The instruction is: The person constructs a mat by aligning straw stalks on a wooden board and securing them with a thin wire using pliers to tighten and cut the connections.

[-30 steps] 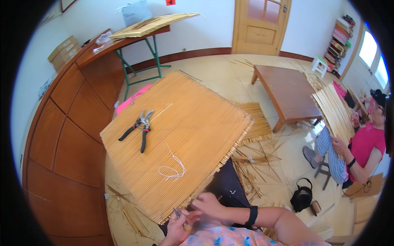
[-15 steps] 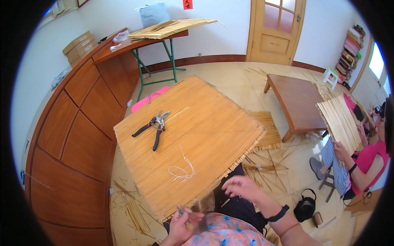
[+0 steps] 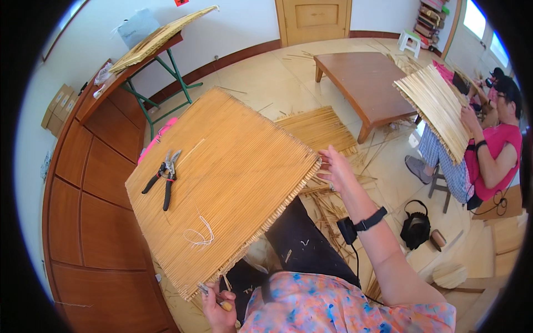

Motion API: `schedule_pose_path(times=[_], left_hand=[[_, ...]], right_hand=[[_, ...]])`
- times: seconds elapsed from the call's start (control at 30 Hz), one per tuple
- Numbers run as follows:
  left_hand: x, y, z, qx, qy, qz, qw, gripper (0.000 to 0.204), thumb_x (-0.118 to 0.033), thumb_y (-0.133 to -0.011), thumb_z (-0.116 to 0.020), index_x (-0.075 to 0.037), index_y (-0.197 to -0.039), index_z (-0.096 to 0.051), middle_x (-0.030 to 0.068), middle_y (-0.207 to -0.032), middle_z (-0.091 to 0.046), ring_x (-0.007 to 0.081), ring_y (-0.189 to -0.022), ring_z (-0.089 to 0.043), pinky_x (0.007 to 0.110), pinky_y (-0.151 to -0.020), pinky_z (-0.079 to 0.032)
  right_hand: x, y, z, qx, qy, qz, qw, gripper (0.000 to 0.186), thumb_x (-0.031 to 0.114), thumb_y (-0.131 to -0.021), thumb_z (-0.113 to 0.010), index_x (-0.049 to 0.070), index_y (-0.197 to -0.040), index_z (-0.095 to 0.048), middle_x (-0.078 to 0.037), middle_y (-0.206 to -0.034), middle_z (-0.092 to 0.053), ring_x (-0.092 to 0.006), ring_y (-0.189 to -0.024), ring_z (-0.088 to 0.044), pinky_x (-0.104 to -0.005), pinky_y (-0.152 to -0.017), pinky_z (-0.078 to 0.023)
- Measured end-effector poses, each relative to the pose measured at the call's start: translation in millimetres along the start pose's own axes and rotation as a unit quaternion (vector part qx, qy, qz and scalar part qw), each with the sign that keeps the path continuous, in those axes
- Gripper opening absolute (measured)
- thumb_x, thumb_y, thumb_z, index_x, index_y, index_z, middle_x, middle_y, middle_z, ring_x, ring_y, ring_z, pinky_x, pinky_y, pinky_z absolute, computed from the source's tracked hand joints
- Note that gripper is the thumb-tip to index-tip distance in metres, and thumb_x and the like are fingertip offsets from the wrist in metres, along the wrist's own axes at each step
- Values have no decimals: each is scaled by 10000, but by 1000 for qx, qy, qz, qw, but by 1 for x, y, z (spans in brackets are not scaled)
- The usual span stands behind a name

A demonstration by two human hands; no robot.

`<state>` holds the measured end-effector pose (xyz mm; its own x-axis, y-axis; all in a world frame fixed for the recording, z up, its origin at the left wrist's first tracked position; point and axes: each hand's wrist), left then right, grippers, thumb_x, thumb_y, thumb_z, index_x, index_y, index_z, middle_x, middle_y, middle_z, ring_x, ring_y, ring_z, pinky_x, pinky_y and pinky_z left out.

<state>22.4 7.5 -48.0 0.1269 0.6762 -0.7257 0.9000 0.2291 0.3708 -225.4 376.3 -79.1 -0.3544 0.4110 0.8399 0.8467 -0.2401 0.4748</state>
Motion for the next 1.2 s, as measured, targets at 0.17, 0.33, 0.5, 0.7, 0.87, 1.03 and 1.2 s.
schedule_pose_path(times=[0.17,0.33,0.5,0.7,0.87,1.03,1.2], left_hand=[[-2,-5,12,-33,-53,-13,998,135,-245,-959,-446,-151,-1035,-505,69,-1037,-602,144,-579,-570,291,-545,-436],[-10,-1,6,-175,-108,-59,977,138,-247,-948,-464,-144,-1026,-512,127,-1028,-618,95,-413,-411,243,-448,-364],[-29,-2,32,-213,-149,-79,962,129,-215,-939,-478,-130,-1026,-522,111,-1012,-619,99,-408,-399,236,-425,-351],[-51,-10,44,-278,-187,-91,938,138,-207,-946,-465,-101,-1003,-534,73,-847,-645,72,-390,-400,200,-374,-312],[-61,-20,48,-325,-247,-112,906,139,-196,-948,-460,-82,-996,-523,69,-802,-614,82,-393,-402,207,-347,-291],[-67,-28,37,-365,-297,-106,876,103,-160,-945,-463,-76,-957,-521,38,-729,-562,75,-403,-401,193,-347,-287],[-67,-38,23,-387,-372,-112,836,86,-127,-944,-456,-79,-910,-519,3,-642,-486,66,-403,-384,186,-350,-269]], right_hand=[[-6,-6,-6,90,-49,-36,994,331,318,-947,-445,44,-1074,-579,-65,-946,-601,-174,-825,-572,-350,-703,-502],[-20,13,-3,123,-23,6,992,218,238,-919,-516,45,-972,-602,-24,-838,-612,-146,-730,-585,-318,-638,-505],[-39,44,5,181,-14,-19,983,159,189,-927,-502,59,-908,-590,-13,-812,-599,-97,-723,-579,-258,-591,-509],[-50,83,9,238,17,-38,970,118,107,-908,-505,8,-867,-555,-6,-756,-577,-66,-656,-561,-232,-573,-503],[-76,95,21,321,56,-67,943,97,71,-882,-524,-25,-899,-514,-42,-763,-573,-59,-643,-559,-222,-536,-506],[-74,98,28,391,65,-107,912,122,88,-904,-521,-19,-958,-501,-46,-795,-606,-60,-680,-575,-212,-563,-509],[-70,92,28,441,184,-9,879,154,121,-879,-575,-24,-873,-521,-70,-703,-638,-82,-624,-612,-223,-536,-497]])
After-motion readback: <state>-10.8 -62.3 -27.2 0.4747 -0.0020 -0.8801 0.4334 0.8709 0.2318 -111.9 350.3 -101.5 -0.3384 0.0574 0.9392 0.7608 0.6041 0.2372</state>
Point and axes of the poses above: each hand's wrist, its own y-axis away from the middle knuckle, its own z-axis out of the back of the hand, x = y × z
